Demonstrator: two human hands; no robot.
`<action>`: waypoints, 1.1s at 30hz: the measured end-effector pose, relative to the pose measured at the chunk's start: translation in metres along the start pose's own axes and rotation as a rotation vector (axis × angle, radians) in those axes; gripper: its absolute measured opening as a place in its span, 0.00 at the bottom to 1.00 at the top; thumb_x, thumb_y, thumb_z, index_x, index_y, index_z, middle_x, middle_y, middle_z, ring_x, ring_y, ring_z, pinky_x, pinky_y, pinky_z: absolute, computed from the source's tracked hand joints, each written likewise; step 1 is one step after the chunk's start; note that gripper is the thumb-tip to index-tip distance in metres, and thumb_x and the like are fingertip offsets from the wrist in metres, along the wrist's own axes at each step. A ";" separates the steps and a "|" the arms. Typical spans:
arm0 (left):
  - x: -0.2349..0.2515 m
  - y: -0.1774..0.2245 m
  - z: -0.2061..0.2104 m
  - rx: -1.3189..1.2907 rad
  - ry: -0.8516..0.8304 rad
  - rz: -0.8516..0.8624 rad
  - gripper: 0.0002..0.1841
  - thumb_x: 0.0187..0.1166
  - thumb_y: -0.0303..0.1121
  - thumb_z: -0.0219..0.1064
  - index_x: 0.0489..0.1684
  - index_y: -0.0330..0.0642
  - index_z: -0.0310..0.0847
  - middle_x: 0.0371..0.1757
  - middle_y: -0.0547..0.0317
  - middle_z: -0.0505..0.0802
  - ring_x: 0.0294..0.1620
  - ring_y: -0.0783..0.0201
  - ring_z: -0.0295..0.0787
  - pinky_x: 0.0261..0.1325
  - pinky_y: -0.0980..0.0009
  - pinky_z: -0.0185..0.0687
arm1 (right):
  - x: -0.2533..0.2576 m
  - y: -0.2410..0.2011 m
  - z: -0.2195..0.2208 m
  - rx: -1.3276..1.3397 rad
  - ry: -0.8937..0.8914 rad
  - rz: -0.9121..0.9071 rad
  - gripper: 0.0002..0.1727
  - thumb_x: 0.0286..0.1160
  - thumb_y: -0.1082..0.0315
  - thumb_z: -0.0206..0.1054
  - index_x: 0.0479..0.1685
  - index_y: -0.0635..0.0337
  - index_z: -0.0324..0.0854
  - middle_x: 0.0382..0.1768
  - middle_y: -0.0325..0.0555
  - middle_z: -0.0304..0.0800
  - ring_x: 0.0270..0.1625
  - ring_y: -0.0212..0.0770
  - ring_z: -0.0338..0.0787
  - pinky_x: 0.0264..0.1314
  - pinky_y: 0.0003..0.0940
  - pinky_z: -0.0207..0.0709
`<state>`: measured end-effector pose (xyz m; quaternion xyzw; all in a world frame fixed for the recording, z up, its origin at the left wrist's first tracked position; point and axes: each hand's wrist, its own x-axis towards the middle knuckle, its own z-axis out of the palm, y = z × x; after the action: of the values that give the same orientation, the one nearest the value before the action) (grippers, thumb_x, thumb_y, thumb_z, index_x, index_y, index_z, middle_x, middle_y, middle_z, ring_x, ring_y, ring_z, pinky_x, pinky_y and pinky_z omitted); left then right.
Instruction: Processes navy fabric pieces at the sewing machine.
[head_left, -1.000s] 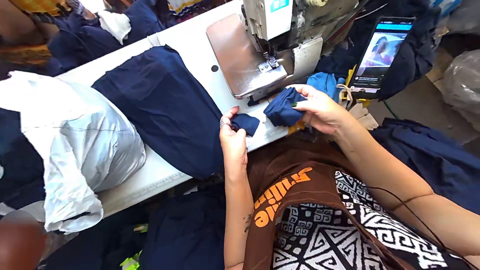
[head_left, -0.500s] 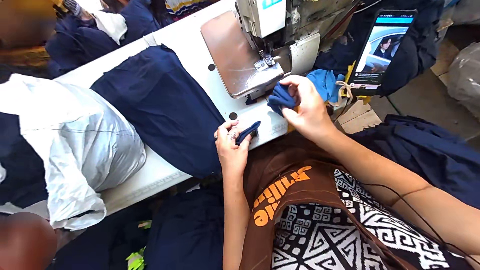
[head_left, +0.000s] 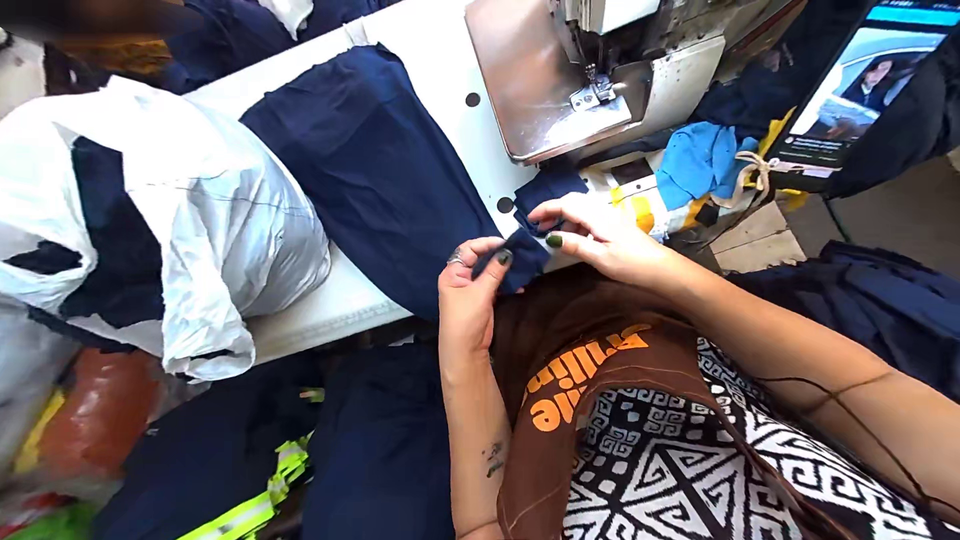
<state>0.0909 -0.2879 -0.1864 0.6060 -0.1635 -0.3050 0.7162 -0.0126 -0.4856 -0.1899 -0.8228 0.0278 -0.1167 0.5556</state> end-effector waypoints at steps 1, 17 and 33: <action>-0.002 -0.002 0.002 0.049 -0.071 0.023 0.11 0.75 0.22 0.73 0.53 0.42 0.89 0.49 0.59 0.93 0.40 0.67 0.92 0.41 0.68 0.93 | -0.008 -0.007 0.002 0.141 -0.027 0.074 0.15 0.82 0.64 0.67 0.62 0.61 0.84 0.50 0.44 0.89 0.43 0.31 0.88 0.45 0.27 0.85; 0.004 0.052 -0.031 0.745 0.472 0.580 0.08 0.76 0.21 0.69 0.48 0.35 0.91 0.53 0.51 0.94 0.59 0.62 0.89 0.66 0.64 0.85 | 0.017 0.043 -0.008 -0.630 0.288 0.118 0.32 0.88 0.52 0.57 0.66 0.80 0.76 0.65 0.84 0.78 0.73 0.80 0.77 0.77 0.71 0.67; -0.025 0.059 -0.309 0.577 0.935 0.093 0.48 0.57 0.23 0.79 0.87 0.36 0.61 0.86 0.30 0.66 0.84 0.40 0.67 0.79 0.46 0.73 | 0.023 -0.004 -0.048 -0.483 -0.091 0.286 0.19 0.86 0.68 0.56 0.65 0.76 0.76 0.48 0.70 0.87 0.41 0.54 0.89 0.46 0.52 0.83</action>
<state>0.2730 -0.0296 -0.1911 0.8408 0.0685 0.0858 0.5301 -0.0017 -0.5319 -0.1650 -0.9234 0.1455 0.0099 0.3550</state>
